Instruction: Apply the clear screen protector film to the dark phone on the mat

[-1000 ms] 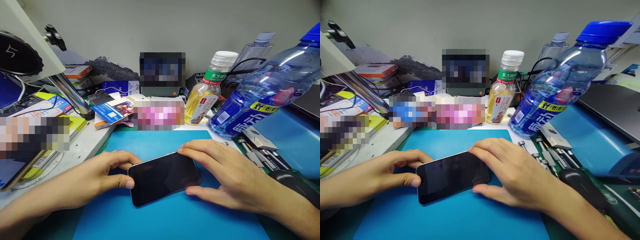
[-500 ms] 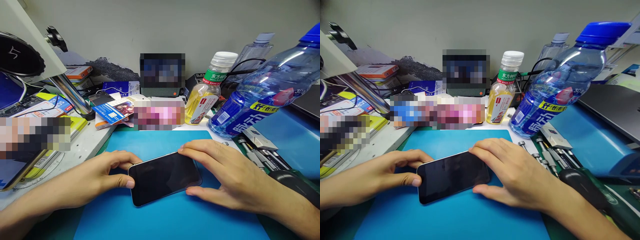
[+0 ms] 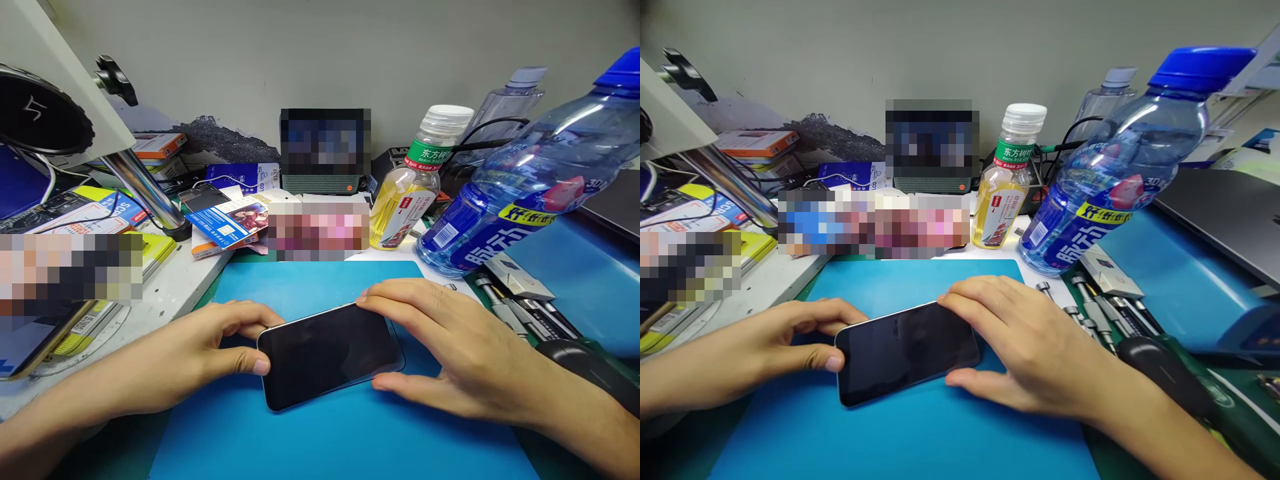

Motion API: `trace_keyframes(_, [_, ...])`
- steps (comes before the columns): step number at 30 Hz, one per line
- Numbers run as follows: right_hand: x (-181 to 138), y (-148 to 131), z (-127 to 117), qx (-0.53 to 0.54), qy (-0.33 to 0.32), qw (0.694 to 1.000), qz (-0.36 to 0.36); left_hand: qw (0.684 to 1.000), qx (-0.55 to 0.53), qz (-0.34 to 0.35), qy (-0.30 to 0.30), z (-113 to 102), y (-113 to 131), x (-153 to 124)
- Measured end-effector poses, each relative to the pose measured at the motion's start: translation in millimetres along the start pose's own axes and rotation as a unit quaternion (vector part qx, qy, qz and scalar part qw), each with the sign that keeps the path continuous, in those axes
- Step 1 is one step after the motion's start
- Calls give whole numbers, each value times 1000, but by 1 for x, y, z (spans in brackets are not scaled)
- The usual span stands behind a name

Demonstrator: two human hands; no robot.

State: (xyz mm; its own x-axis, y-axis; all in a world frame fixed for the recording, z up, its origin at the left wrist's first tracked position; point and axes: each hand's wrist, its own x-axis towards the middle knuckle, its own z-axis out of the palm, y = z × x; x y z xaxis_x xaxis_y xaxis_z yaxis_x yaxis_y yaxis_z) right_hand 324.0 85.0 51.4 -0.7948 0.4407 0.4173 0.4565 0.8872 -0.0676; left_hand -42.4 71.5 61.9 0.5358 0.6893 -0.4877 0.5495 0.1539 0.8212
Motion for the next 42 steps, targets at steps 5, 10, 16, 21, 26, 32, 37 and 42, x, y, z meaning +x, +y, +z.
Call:
trace_keyframes(5, [0,0,0,2,1,1000,0,1000,0,-4,3,0,0,0])
trace_keyframes(10, [1,0,0,5,5,1000,0,1000,1,0,5,0,3,2])
trace_keyframes(16, [0,0,0,12,0,1000,6,1000,-12,10,-6,1,7,1])
trace_keyframes(21, [0,0,-1,10,-7,1000,5,1000,-6,12,1,1,7,1])
trace_keyframes(26, [1,1,0,8,-12,1000,7,1000,-2,5,4,1,5,0])
trace_keyframes(32, [0,3,1,11,-21,1000,10,1000,6,-1,10,0,4,0])
trace_keyframes(37, [-1,2,0,13,-22,1000,8,1000,9,10,10,1,6,-1])
trace_keyframes(42, [-1,2,0,15,-32,999,13,1000,5,7,7,1,6,-1])
